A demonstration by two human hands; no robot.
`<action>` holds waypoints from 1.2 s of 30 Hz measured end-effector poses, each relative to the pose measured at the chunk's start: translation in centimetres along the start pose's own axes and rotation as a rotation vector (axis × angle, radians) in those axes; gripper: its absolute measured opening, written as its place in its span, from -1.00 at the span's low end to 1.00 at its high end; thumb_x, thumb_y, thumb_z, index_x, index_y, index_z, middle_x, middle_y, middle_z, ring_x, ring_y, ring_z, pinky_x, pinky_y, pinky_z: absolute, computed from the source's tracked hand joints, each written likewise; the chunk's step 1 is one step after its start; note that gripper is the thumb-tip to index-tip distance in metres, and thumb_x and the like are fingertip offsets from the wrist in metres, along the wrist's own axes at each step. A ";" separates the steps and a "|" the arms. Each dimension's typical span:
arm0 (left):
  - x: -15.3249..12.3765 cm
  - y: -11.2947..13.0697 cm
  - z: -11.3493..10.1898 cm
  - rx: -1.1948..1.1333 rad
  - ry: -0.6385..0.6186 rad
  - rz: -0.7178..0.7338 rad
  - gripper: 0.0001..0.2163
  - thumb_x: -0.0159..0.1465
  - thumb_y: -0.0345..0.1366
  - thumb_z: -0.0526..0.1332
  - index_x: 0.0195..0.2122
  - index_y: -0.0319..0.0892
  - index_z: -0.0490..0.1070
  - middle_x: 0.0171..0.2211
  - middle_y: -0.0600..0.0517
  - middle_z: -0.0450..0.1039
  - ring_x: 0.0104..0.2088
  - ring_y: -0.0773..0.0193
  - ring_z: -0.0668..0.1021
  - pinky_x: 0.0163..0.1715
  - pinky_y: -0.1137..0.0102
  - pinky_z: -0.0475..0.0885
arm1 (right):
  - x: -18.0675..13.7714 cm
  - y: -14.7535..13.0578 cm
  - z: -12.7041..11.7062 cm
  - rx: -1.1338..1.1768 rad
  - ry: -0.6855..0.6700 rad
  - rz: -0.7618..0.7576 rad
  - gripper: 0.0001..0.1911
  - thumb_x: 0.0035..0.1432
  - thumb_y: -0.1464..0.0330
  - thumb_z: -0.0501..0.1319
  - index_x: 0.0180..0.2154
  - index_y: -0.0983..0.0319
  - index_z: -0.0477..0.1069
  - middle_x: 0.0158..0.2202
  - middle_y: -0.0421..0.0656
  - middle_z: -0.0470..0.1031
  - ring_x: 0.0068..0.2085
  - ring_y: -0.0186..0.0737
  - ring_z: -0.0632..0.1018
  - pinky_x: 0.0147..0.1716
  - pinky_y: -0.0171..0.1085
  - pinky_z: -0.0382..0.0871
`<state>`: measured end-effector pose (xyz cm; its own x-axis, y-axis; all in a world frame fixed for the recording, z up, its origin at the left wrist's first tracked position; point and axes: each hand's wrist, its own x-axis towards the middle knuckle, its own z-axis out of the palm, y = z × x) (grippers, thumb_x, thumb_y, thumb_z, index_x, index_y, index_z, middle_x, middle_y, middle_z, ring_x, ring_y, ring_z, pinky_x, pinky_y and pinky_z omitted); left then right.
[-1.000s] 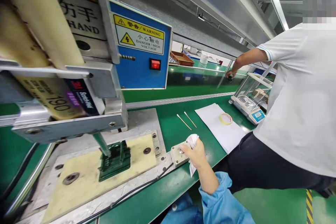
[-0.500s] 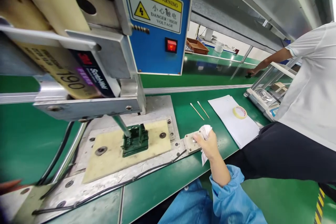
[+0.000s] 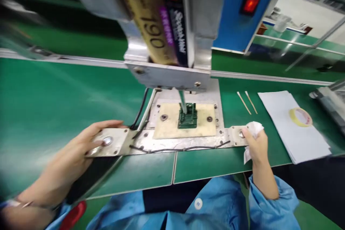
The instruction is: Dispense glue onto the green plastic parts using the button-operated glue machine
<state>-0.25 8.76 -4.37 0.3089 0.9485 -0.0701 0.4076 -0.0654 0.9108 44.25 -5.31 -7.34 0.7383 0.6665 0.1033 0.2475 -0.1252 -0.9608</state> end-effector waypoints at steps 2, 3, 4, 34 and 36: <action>0.0 0.1 0.3 -0.148 -0.004 -0.094 -0.58 0.18 -0.12 0.13 0.06 -0.11 0.29 -0.04 -0.01 0.42 -0.14 0.10 0.48 -0.27 0.43 0.38 | 0.1 0.4 -0.4 -0.036 -0.003 -0.016 -0.51 -0.13 0.08 0.45 -0.28 0.29 0.46 -0.38 -0.13 0.49 -0.39 -0.16 0.49 -0.38 -0.25 0.37; 0.0 0.3 0.5 -0.194 -0.002 -0.115 -0.57 0.17 -0.11 0.17 0.06 -0.10 0.30 -0.04 0.00 0.41 -0.15 0.12 0.46 -0.26 0.45 0.36 | 0.2 0.5 -0.6 -0.049 -0.006 -0.027 -0.52 -0.13 0.09 0.46 -0.28 0.29 0.45 -0.39 -0.13 0.48 -0.40 -0.16 0.48 -0.40 -0.25 0.37; 0.0 0.7 0.7 -0.212 0.005 -0.117 -0.57 0.16 -0.11 0.19 0.05 -0.10 0.31 -0.05 0.00 0.42 -0.17 0.14 0.46 -0.27 0.46 0.35 | 0.2 0.6 -0.7 -0.053 -0.012 -0.036 -0.53 -0.13 0.10 0.46 -0.29 0.29 0.45 -0.40 -0.14 0.47 -0.41 -0.16 0.47 -0.41 -0.25 0.37; -0.7 2.7 1.5 -0.334 0.059 -0.109 -0.52 0.16 -0.07 0.29 0.11 0.02 0.28 -0.02 -0.02 0.37 -0.13 0.16 0.42 -0.29 0.48 0.35 | 0.1 -0.3 -0.7 -0.069 -0.053 -0.072 -0.56 -0.09 0.11 0.45 -0.30 0.27 0.42 -0.37 -0.15 0.43 -0.36 -0.19 0.43 -0.35 -0.24 0.34; -0.6 2.9 1.7 -0.363 0.061 -0.101 -0.51 0.16 -0.11 0.29 0.11 0.03 0.26 -0.05 -0.02 0.37 -0.17 0.18 0.43 -0.32 0.48 0.35 | 0.1 -0.4 -0.6 -0.077 -0.057 -0.072 -0.56 -0.10 0.12 0.45 -0.30 0.27 0.42 -0.37 -0.16 0.42 -0.37 -0.19 0.43 -0.35 -0.23 0.34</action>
<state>2.17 7.47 -2.33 0.2263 0.9621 -0.1524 0.0987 0.1330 0.9862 44.63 -5.67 -6.78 0.6806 0.7161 0.1547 0.3480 -0.1301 -0.9284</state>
